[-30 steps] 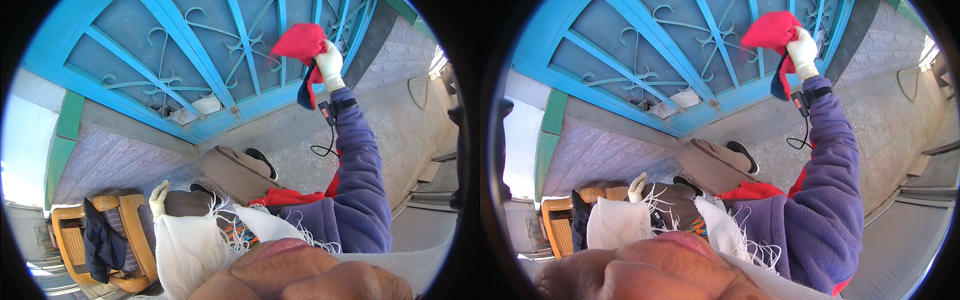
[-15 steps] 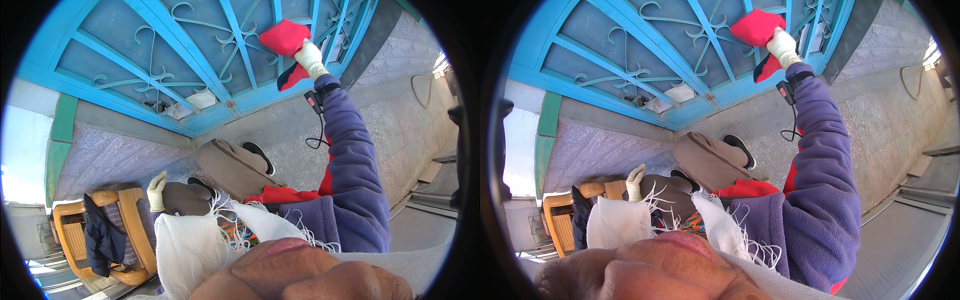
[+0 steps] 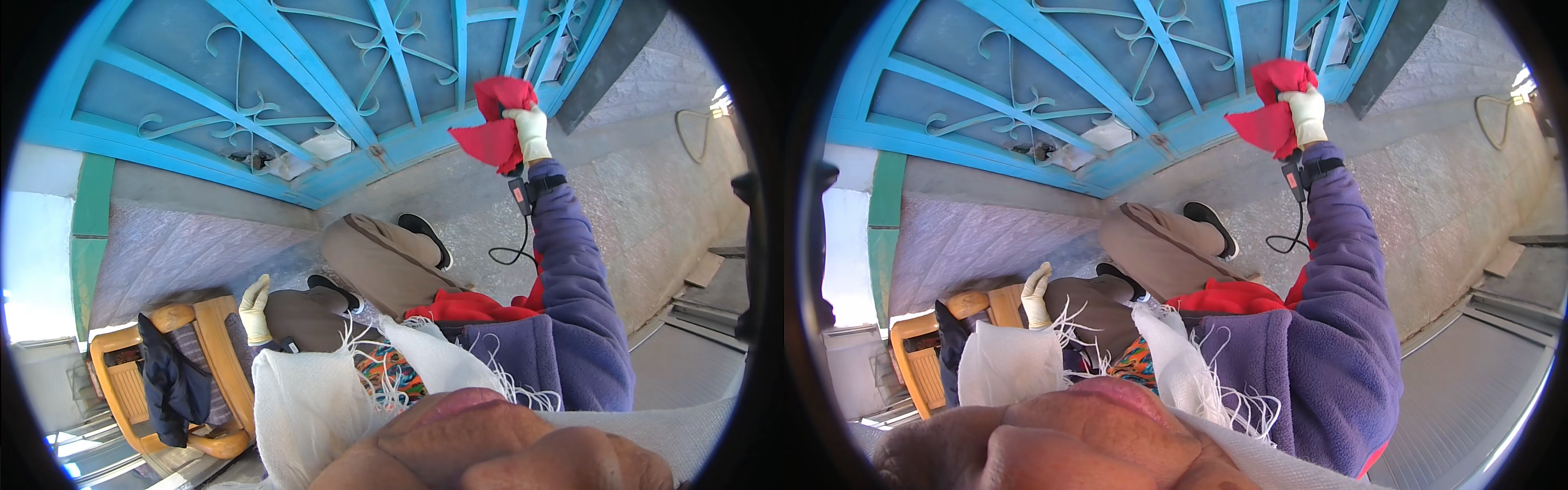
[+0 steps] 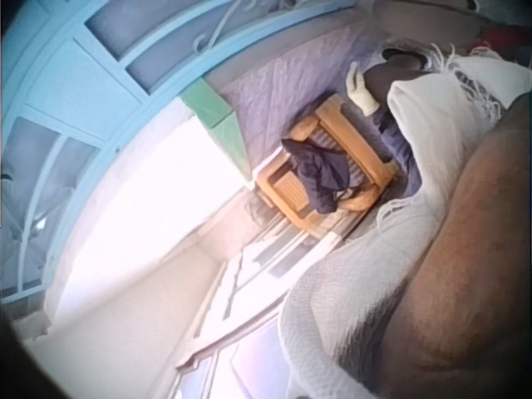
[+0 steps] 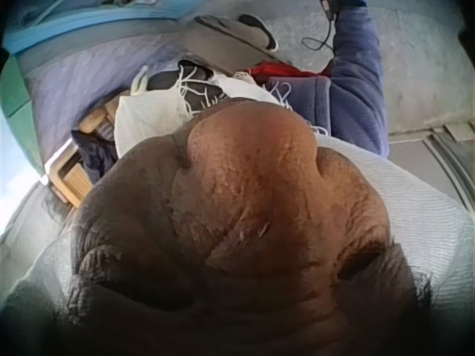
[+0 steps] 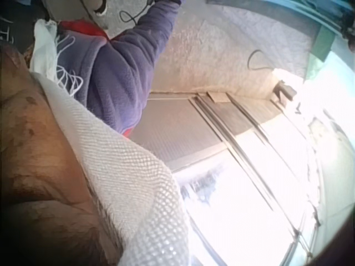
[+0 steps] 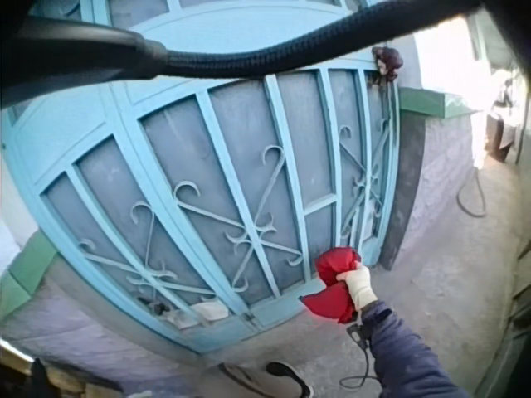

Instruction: The person wipes a light blue metal gate and a nearby glass door frame using a red cloth. They repeatedly rub the gate's bars and the door frame while kneeling, then stand to continue wiping the frame.

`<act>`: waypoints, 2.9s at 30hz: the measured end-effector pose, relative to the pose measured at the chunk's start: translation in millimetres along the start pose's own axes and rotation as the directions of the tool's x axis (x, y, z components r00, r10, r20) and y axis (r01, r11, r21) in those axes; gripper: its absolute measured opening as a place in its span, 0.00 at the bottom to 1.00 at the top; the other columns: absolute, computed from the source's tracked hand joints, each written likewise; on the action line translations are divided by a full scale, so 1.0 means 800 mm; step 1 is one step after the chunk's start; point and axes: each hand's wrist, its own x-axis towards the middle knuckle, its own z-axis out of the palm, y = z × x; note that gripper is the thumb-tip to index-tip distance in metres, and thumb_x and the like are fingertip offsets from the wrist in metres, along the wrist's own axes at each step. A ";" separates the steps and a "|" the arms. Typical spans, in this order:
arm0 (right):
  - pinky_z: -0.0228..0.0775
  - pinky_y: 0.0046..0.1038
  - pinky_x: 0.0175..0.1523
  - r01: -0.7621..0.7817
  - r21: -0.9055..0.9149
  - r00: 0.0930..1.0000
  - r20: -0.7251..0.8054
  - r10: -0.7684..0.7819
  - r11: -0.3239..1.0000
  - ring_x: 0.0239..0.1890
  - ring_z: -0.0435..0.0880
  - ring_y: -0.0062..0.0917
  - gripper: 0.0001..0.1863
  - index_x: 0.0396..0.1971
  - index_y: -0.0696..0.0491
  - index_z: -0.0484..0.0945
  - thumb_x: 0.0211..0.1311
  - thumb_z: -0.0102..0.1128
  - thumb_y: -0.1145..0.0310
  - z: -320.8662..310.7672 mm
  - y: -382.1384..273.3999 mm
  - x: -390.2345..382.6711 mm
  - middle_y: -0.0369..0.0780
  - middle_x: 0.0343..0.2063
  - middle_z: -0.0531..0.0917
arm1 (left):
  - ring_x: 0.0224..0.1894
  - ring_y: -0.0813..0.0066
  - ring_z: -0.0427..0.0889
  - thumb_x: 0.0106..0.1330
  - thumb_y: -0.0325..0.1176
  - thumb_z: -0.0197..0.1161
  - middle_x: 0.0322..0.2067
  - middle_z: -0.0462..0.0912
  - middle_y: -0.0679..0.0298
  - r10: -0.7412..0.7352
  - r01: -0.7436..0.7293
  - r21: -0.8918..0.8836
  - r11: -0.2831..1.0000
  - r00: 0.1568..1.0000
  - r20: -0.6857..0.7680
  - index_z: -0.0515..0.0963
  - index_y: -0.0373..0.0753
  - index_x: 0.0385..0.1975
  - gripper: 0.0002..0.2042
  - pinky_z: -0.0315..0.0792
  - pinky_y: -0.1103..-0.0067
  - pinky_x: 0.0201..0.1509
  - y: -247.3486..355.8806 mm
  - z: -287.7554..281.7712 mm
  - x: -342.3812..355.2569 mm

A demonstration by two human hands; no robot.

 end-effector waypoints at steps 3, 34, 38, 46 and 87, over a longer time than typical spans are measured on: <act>0.74 0.30 0.52 0.366 -0.100 0.926 -0.055 -0.372 0.925 0.44 0.86 0.32 0.30 0.54 0.52 0.79 0.46 0.69 0.70 0.019 -0.074 0.016 0.43 0.41 0.87 | 0.54 0.71 0.81 0.67 0.21 0.61 0.50 0.84 0.59 0.017 -0.017 0.022 1.000 1.000 0.013 0.82 0.34 0.49 0.12 0.70 0.78 0.63 -0.002 0.003 0.005; 0.73 0.37 0.56 -0.055 -0.551 0.976 -0.205 -0.071 0.833 0.49 0.85 0.43 0.28 0.53 0.48 0.80 0.47 0.68 0.67 0.002 0.080 0.073 0.49 0.43 0.86 | 0.53 0.72 0.82 0.65 0.22 0.63 0.49 0.85 0.59 0.002 0.002 0.064 0.998 0.997 -0.074 0.83 0.34 0.47 0.11 0.71 0.76 0.63 0.013 0.018 0.001; 0.71 0.41 0.60 0.064 -0.720 0.997 0.067 -0.023 0.691 0.54 0.81 0.48 0.24 0.52 0.54 0.80 0.51 0.60 0.65 0.082 0.117 0.059 0.54 0.47 0.83 | 0.53 0.71 0.81 0.66 0.23 0.61 0.50 0.84 0.58 -0.007 0.012 0.098 0.995 0.999 -0.052 0.82 0.33 0.49 0.12 0.70 0.76 0.64 0.013 0.019 0.006; 0.73 0.33 0.58 -0.067 -0.600 0.906 0.298 0.301 0.797 0.52 0.83 0.43 0.37 0.55 0.55 0.79 0.36 0.73 0.66 0.042 0.202 0.013 0.52 0.46 0.85 | 0.53 0.70 0.82 0.66 0.22 0.62 0.50 0.85 0.57 -0.002 0.007 0.074 0.997 0.998 -0.059 0.83 0.33 0.48 0.12 0.71 0.75 0.64 0.016 0.020 0.004; 0.74 0.26 0.54 -0.090 -0.188 0.895 0.416 0.162 0.978 0.47 0.83 0.28 0.35 0.59 0.65 0.73 0.43 0.64 0.87 -0.090 0.029 -0.062 0.42 0.46 0.85 | 0.52 0.73 0.81 0.67 0.26 0.61 0.50 0.85 0.58 0.054 -0.060 0.008 0.998 0.944 0.326 0.81 0.29 0.51 0.14 0.71 0.79 0.59 0.069 0.084 0.045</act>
